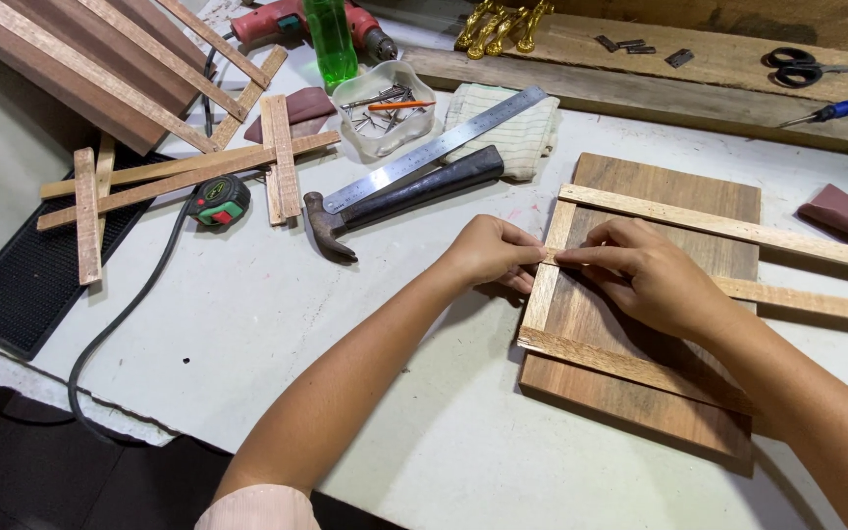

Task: Measuring wooden strips and assembling a small frame using a hammer and nails.

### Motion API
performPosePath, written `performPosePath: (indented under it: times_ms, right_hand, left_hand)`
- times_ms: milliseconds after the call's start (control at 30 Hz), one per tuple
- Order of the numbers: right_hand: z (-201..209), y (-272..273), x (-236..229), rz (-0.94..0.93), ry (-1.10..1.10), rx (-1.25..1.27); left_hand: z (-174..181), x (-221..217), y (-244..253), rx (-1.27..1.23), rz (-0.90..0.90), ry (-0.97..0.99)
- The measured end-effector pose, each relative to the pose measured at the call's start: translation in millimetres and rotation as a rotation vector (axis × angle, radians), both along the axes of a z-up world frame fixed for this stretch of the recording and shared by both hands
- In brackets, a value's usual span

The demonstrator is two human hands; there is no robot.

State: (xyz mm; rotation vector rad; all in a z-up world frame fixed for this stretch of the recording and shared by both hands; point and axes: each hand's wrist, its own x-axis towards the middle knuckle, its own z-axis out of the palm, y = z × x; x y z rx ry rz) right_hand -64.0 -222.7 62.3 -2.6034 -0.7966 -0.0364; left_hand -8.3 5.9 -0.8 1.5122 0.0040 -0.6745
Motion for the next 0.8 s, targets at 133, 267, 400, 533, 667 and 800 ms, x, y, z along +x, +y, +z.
performPosePath:
  times_ms: [133, 267, 400, 533, 667, 800]
  right_hand:
    - [2, -1, 0, 0.006, -0.013, -0.034]
    - [-4, -2, -1, -0.003, -0.060, -0.021]
    - [-4, -1, -2, -0.005, -0.083, 0.005]
    - [-3, 1, 2, 0.024, -0.096, -0.001]
    - [-6, 4, 8, 0.069, -0.131, 0.026]
    - [-7, 3, 11, 0.069, -0.084, 0.038]
  left_hand:
    - [8, -2, 0, 0.060, -0.024, -0.009]
    - [7, -1, 0, 0.056, -0.018, 0.005]
    - [4, 1, -2, 0.062, -0.027, -0.001]
    - [-3, 8, -1, 0.025, -0.024, 0.012]
    - [-13, 14, 2, -0.045, -0.005, 0.043]
    - [1, 7, 3, -0.018, 0.019, 0.061]
